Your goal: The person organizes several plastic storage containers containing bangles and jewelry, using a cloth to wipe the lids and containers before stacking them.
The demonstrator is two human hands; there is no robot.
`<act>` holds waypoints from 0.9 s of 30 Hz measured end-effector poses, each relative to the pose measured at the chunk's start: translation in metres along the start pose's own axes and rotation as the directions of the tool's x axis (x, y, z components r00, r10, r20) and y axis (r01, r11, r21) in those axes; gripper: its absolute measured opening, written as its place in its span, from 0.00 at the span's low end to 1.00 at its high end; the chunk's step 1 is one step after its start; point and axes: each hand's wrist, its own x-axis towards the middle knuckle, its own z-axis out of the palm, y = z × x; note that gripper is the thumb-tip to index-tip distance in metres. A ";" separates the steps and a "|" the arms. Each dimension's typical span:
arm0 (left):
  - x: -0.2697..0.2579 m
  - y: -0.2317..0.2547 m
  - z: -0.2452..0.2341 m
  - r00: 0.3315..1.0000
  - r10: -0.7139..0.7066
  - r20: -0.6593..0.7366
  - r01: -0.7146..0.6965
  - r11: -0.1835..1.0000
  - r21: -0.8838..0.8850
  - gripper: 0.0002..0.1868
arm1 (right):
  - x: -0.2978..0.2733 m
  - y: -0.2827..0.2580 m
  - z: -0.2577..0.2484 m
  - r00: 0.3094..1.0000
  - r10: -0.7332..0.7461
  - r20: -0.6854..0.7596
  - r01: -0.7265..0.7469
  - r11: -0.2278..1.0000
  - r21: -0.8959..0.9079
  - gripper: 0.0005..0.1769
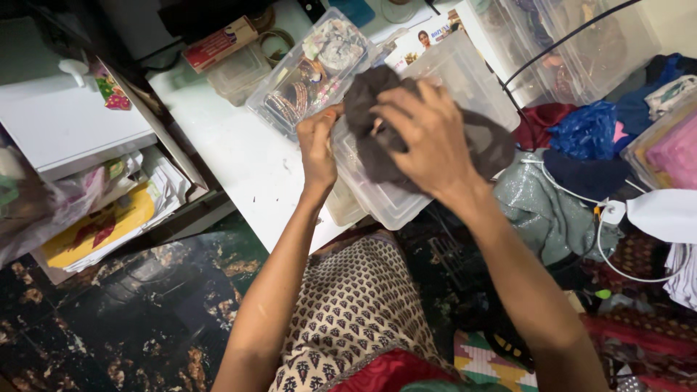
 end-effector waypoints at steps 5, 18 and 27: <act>-0.003 -0.016 -0.005 0.963 0.262 0.063 -0.270 0.931 0.247 0.22 | 0.002 -0.038 0.003 0.998 -0.050 0.039 0.047 0.996 0.076 0.18; -0.001 0.015 0.000 1.000 0.005 0.007 -0.004 0.996 -0.088 0.22 | 0.005 -0.048 -0.012 0.995 -0.100 0.008 0.100 0.995 0.029 0.21; -0.006 0.000 -0.003 0.992 -0.123 0.002 0.123 0.991 -0.048 0.24 | 0.000 -0.051 -0.013 0.995 -0.097 0.037 0.098 0.995 -0.017 0.24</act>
